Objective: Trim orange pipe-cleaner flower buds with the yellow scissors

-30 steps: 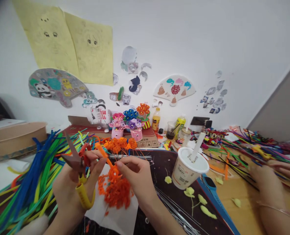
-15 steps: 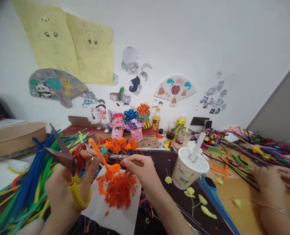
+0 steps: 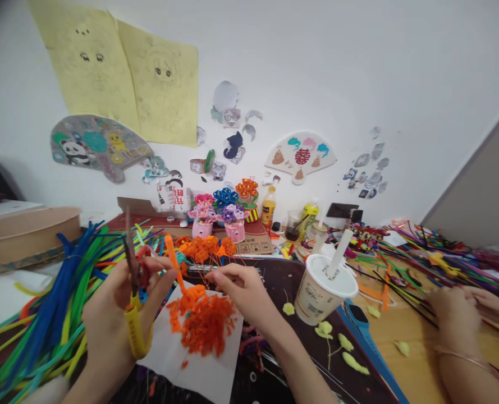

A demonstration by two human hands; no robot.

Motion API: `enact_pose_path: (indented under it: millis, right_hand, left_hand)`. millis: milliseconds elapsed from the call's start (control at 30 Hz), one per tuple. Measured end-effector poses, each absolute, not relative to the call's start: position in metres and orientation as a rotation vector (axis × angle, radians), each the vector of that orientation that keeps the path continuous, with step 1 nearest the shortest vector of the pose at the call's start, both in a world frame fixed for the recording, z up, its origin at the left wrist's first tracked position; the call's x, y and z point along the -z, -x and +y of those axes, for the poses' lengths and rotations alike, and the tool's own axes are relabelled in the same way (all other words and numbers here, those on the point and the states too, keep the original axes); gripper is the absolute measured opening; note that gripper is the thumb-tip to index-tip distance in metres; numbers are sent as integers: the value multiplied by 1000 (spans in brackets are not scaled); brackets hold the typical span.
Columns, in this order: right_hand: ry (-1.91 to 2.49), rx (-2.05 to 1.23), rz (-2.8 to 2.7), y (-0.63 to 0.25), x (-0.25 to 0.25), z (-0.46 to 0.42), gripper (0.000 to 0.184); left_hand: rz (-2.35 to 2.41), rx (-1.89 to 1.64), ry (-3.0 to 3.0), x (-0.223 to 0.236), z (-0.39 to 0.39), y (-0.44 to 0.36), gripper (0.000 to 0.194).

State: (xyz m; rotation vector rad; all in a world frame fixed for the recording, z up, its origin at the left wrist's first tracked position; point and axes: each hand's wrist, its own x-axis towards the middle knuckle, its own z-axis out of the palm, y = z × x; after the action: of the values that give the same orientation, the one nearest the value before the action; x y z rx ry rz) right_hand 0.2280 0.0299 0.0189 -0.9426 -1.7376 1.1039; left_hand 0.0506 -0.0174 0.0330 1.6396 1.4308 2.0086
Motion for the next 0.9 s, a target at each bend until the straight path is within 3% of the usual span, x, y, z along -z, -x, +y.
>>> enact_pose_path:
  millis: [100, 500, 900]
  right_hand:
    - [875, -1224, -1663, -226, -22, 26, 25]
    - [786, -1195, -1662, -222, -15, 21, 14]
    - [1032, -1112, -1754, -230, -18, 31, 18]
  left_hand:
    - [1407, -1929, -1664, -24, -18, -46, 16]
    - [1341, -1934, -1688, -26, -20, -53, 17]
    - [1506, -1944, -1603, -34, -13, -42, 19]
